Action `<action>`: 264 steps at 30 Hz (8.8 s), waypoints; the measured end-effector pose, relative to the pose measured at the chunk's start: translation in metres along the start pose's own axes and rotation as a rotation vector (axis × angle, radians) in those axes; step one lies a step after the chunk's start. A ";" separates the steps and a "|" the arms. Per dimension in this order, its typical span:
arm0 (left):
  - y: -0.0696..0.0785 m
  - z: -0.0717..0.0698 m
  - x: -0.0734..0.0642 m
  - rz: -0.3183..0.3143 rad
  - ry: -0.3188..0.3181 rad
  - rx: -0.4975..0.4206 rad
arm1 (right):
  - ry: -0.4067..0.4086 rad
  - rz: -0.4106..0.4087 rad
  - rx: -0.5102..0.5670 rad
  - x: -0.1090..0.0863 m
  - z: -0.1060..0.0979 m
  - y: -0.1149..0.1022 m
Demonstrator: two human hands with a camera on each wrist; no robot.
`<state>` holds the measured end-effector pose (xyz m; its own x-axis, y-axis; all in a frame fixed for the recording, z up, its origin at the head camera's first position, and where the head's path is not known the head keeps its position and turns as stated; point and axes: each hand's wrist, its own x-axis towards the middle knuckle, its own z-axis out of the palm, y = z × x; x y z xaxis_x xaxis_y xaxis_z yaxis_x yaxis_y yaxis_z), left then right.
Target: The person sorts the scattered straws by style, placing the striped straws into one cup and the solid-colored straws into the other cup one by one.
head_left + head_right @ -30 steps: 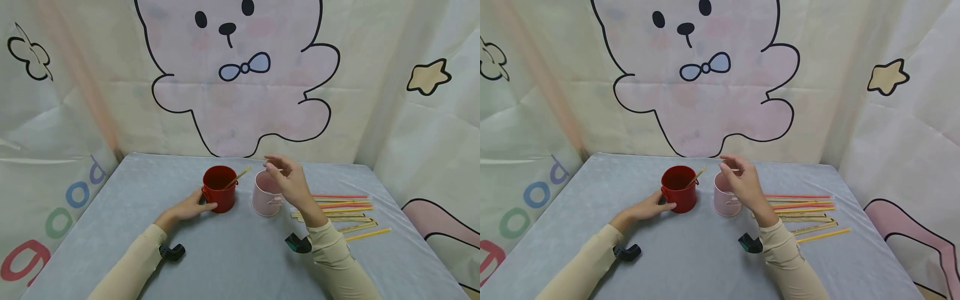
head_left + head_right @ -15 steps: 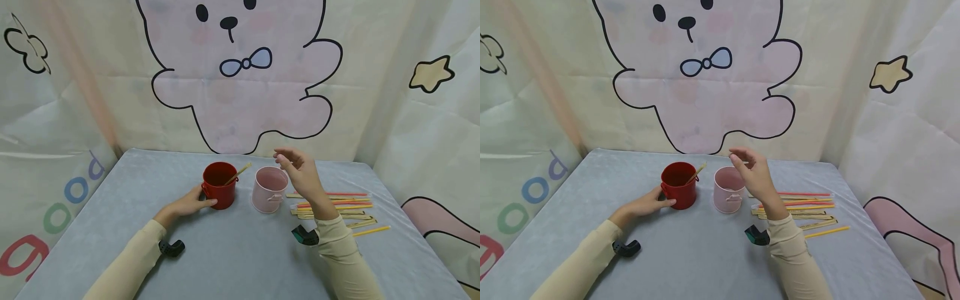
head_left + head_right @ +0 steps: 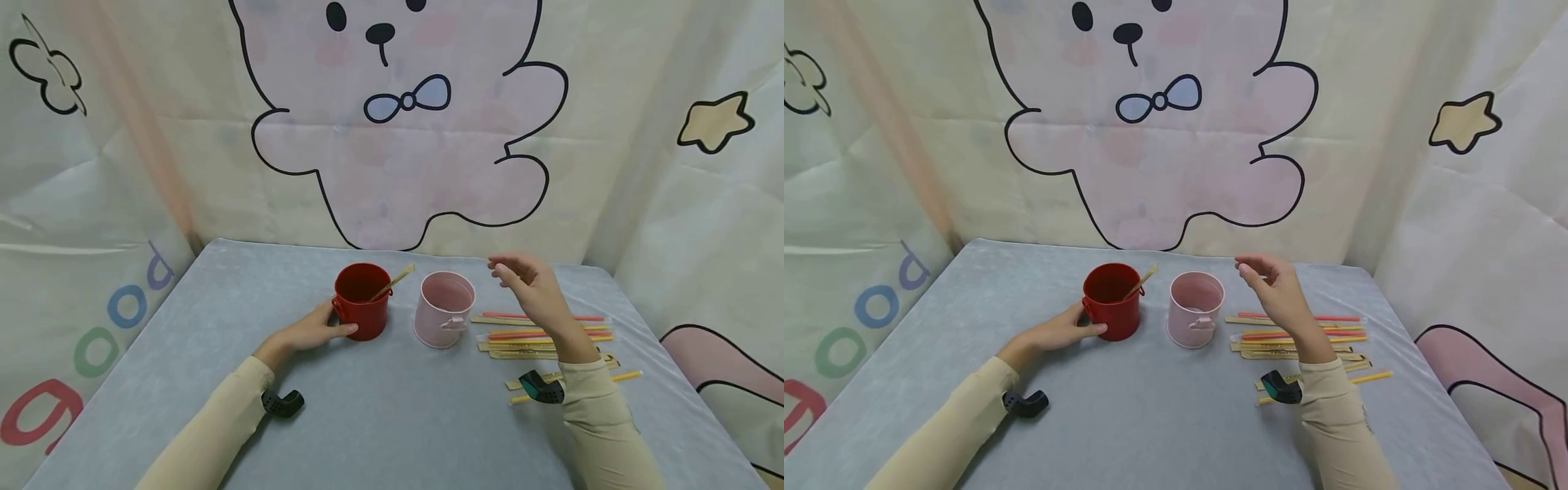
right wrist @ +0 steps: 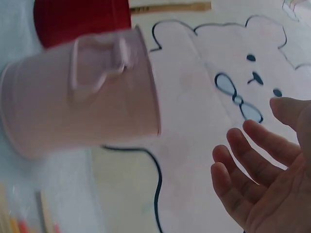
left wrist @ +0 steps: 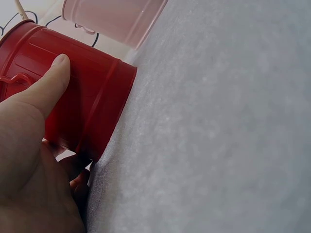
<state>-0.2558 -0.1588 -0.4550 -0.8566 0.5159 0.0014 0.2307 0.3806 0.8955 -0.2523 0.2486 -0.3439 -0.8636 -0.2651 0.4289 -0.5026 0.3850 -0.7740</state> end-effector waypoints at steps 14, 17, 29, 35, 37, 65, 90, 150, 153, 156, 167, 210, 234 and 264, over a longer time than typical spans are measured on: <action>0.000 -0.001 0.001 0.002 -0.002 -0.016 | -0.111 0.152 -0.192 -0.012 -0.041 0.049; 0.000 -0.001 0.001 0.001 -0.004 -0.013 | -0.131 0.166 -0.211 -0.013 -0.046 0.056; -0.002 -0.001 0.001 0.024 -0.005 -0.019 | -0.238 0.218 -0.247 -0.016 -0.049 0.067; 0.002 0.000 0.000 0.021 0.004 -0.007 | -0.294 0.226 -0.277 -0.017 -0.051 0.072; 0.001 -0.001 -0.001 0.024 0.009 0.010 | -0.324 0.237 -0.263 -0.018 -0.052 0.076; 0.000 0.000 0.000 0.021 0.010 0.017 | -0.440 0.281 -0.274 -0.025 -0.053 0.111; 0.002 -0.001 0.000 0.004 -0.004 0.001 | -0.295 0.223 -0.450 -0.021 -0.043 0.104; -0.003 0.000 0.000 0.002 0.010 -0.024 | 0.113 -0.355 0.735 0.021 0.057 -0.098; -0.002 -0.001 0.000 0.010 0.015 -0.023 | 0.097 -0.376 0.731 0.020 0.068 -0.100; -0.002 -0.001 -0.001 0.008 0.012 -0.013 | 0.086 -0.371 0.717 0.018 0.079 -0.100; -0.002 0.001 0.000 -0.002 0.000 0.005 | 0.062 -0.263 0.649 0.017 0.110 -0.090; -0.002 0.001 0.001 -0.025 0.020 0.012 | -0.094 0.028 0.337 0.027 0.129 -0.053; -0.002 0.001 -0.001 -0.032 0.015 0.007 | -0.091 0.038 0.189 0.029 0.126 -0.043; 0.003 0.001 0.000 0.016 0.008 -0.004 | -0.076 0.042 0.087 0.015 0.025 -0.033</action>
<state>-0.2547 -0.1566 -0.4530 -0.8565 0.5158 0.0194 0.2426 0.3690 0.8972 -0.2481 0.2100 -0.3234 -0.8767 -0.3176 0.3613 -0.4578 0.3200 -0.8295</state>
